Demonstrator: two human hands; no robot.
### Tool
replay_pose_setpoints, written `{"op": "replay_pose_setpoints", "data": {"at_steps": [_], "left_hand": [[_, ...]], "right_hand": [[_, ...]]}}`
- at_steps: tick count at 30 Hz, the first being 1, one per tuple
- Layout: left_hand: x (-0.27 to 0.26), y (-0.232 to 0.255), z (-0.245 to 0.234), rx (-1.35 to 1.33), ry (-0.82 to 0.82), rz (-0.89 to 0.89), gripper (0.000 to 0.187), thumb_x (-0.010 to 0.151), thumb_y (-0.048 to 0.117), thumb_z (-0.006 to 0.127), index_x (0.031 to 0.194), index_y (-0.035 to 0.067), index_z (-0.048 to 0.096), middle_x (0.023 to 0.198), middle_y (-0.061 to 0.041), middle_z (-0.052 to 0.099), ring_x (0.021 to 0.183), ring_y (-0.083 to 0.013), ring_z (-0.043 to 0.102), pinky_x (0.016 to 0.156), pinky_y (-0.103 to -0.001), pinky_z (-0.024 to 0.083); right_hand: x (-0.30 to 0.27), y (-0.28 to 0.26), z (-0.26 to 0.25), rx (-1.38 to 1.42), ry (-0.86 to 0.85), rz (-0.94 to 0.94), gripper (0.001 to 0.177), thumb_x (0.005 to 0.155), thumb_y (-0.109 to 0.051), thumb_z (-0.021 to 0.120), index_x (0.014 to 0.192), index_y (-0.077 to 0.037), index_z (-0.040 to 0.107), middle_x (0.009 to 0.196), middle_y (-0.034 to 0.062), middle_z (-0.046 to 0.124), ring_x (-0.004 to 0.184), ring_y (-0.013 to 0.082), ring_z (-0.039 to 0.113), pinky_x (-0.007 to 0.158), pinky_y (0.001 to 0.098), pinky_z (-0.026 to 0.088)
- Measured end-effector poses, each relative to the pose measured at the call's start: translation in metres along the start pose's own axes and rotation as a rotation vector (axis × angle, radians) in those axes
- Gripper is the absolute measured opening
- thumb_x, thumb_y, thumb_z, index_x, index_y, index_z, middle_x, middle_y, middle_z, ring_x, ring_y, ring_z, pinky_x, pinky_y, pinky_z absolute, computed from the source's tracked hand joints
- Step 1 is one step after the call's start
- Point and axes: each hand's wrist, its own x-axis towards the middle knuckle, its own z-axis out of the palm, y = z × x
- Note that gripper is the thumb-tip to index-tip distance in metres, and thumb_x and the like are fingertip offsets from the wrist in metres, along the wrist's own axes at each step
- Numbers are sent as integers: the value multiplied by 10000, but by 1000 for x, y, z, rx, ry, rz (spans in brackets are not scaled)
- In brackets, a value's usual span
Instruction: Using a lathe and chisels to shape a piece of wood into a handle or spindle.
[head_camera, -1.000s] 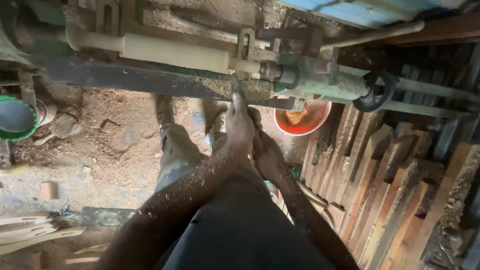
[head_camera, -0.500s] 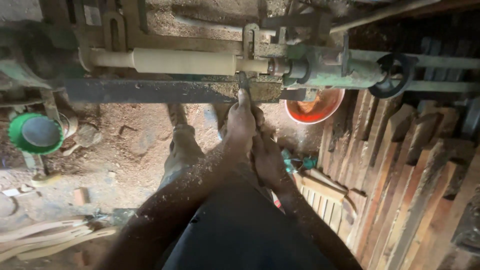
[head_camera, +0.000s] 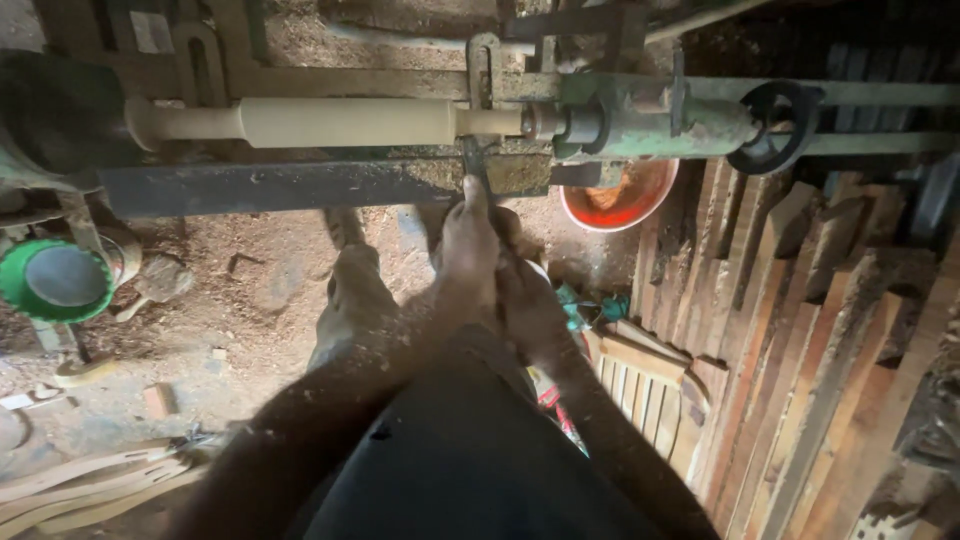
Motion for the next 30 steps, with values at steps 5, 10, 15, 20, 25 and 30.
{"op": "replay_pose_setpoints", "data": {"at_steps": [5,10,15,20,25,30], "left_hand": [[-7,-9,29,-510,11,157,522,1058,529,322,873,122,591,619,-64,576,458,-161,485,429,-321,384],[6,-19,34,-562,-19,298,613,1083,536,301,796,66,573,618,-55,579,472,-155,526,422,-294,384],[5,-13,23,-456,-22,284,659,1087,559,296,705,80,539,543,-52,505,413,-154,444,388,-301,348],[-9,3,-7,-122,-45,85,667,1082,583,292,684,130,576,549,20,494,443,-119,435,462,-302,421],[0,14,-30,-99,-231,46,599,1091,521,313,872,21,560,557,-32,507,425,-167,470,458,-361,457],[4,17,-37,74,-305,-63,543,1064,460,327,1126,-1,607,561,-22,529,424,-154,484,436,-361,454]], "right_hand": [[36,-25,-69,156,-402,608,382,1192,-232,439,1188,56,690,850,287,681,669,287,669,641,431,546],[8,92,-15,-484,-51,-566,264,1080,-46,503,1303,80,568,1060,127,621,887,243,683,775,363,574],[12,7,-30,-325,10,-271,259,1062,-215,511,1216,-34,614,1018,142,658,751,237,632,658,365,522],[23,-80,-33,560,-238,742,543,1190,-406,247,1184,4,603,812,134,547,632,228,545,550,464,503],[14,-94,25,233,283,237,474,1184,-403,297,1322,10,484,945,219,584,787,285,592,720,373,508],[37,-147,8,934,80,950,486,1152,-390,347,1554,-124,410,986,324,539,706,406,535,665,524,457]]}}
